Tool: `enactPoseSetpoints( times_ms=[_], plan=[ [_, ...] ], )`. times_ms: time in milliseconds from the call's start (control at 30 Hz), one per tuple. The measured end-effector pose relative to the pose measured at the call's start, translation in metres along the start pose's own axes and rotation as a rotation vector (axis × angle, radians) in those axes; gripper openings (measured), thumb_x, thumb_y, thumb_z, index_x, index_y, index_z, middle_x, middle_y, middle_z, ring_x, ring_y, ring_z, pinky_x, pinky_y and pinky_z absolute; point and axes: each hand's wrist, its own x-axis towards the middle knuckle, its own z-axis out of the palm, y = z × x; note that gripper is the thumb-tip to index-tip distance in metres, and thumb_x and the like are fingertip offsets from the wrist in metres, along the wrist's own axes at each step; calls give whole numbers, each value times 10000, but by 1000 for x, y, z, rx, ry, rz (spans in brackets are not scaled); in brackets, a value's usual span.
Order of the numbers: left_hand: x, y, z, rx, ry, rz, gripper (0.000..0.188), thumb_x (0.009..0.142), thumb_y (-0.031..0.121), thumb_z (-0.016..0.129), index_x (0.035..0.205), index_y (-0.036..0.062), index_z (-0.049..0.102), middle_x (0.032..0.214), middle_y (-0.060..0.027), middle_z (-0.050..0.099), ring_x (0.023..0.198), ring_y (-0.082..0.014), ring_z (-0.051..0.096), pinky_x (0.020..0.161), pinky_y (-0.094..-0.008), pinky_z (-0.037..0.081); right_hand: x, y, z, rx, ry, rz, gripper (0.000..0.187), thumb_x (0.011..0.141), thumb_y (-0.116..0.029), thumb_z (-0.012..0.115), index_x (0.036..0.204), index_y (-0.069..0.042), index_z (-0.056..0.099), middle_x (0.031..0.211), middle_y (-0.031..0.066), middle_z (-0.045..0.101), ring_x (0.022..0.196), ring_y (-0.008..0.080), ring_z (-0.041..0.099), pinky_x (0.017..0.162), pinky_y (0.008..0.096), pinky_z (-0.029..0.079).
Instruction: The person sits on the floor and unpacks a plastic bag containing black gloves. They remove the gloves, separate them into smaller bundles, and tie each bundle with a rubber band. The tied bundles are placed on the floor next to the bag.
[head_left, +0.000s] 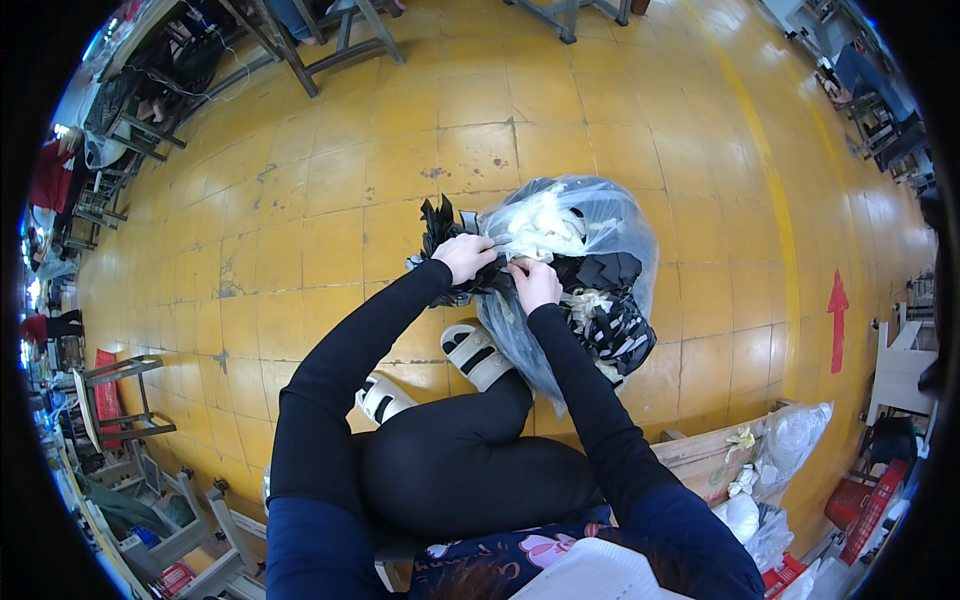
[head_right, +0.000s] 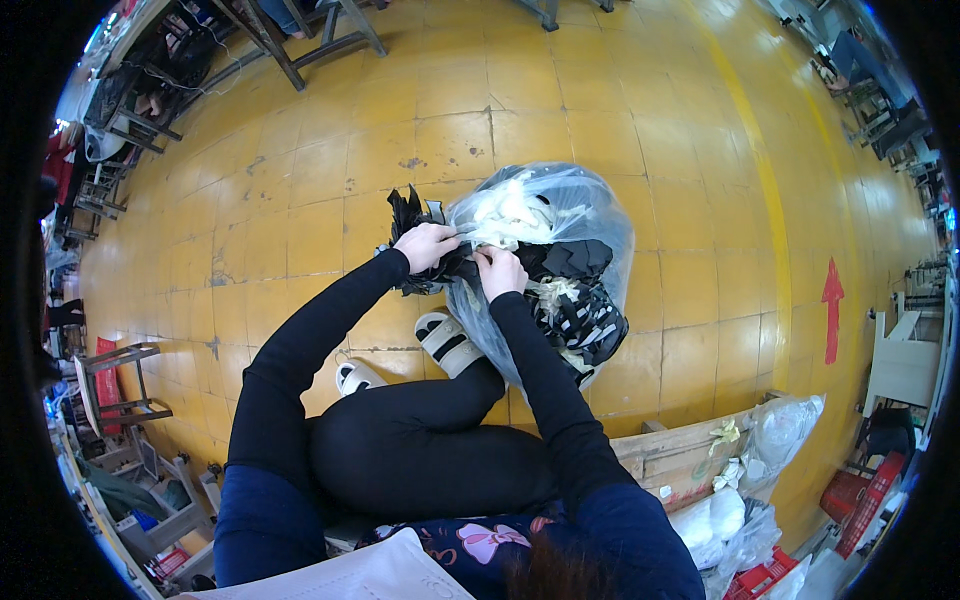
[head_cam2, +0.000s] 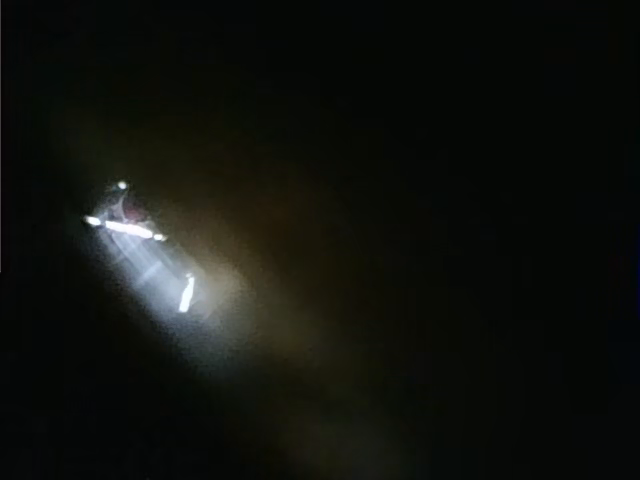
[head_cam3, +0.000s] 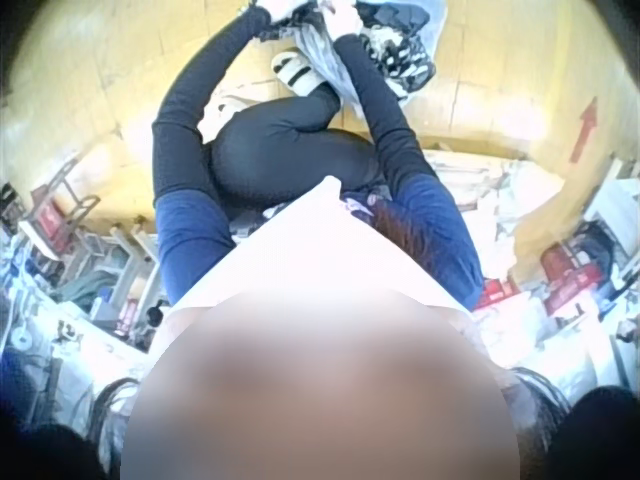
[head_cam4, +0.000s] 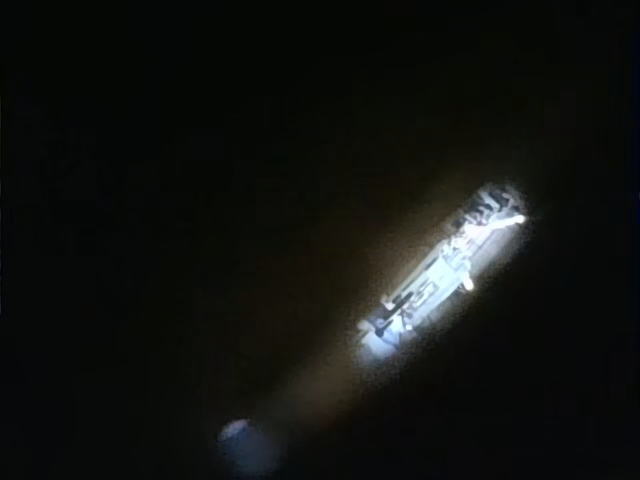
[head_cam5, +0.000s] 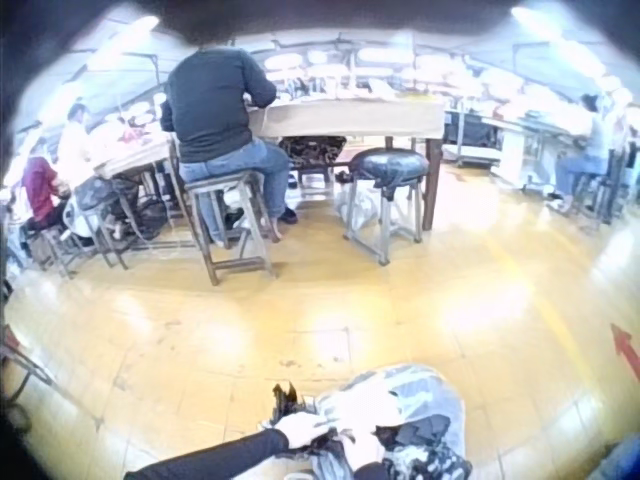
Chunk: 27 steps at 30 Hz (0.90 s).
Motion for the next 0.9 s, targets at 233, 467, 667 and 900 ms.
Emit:
enactPoseSetpoints(
  times_ms=[233, 467, 667, 900],
  plan=[
    [2, -6, 5, -205, -32, -102, 345, 963, 329, 528, 809, 40, 636, 624, -63, 610, 529, -188, 614, 562, -341, 475, -2, -9, -6, 131, 255, -397, 264, 867, -204, 673, 1122, -136, 654, 804, 91, 679, 702, 278, 669, 651, 382, 527],
    [-1, 11, 4, -61, -20, -195, 413, 952, 425, 511, 789, 73, 651, 647, -55, 642, 594, -199, 642, 593, -348, 489, 25, -10, -18, -77, -93, -305, 239, 839, -297, 698, 1009, -131, 671, 818, 117, 696, 767, 323, 679, 668, 423, 524],
    [7, 35, 19, 281, 118, -126, 393, 921, 482, 527, 898, 123, 688, 834, -129, 710, 815, -336, 687, 728, -422, 535, 15, 12, -14, 129, -93, -293, 183, 835, -242, 690, 923, -85, 660, 741, 137, 644, 706, 317, 644, 641, 419, 491],
    [3, 5, 12, 205, 252, -96, 282, 913, 348, 535, 957, 105, 671, 893, -164, 694, 883, -347, 673, 752, -472, 540, 5, 34, -35, 860, -104, 14, 259, 906, -162, 691, 735, 12, 603, 616, 23, 501, 614, 50, 444, 549, 259, 358]
  ],
)
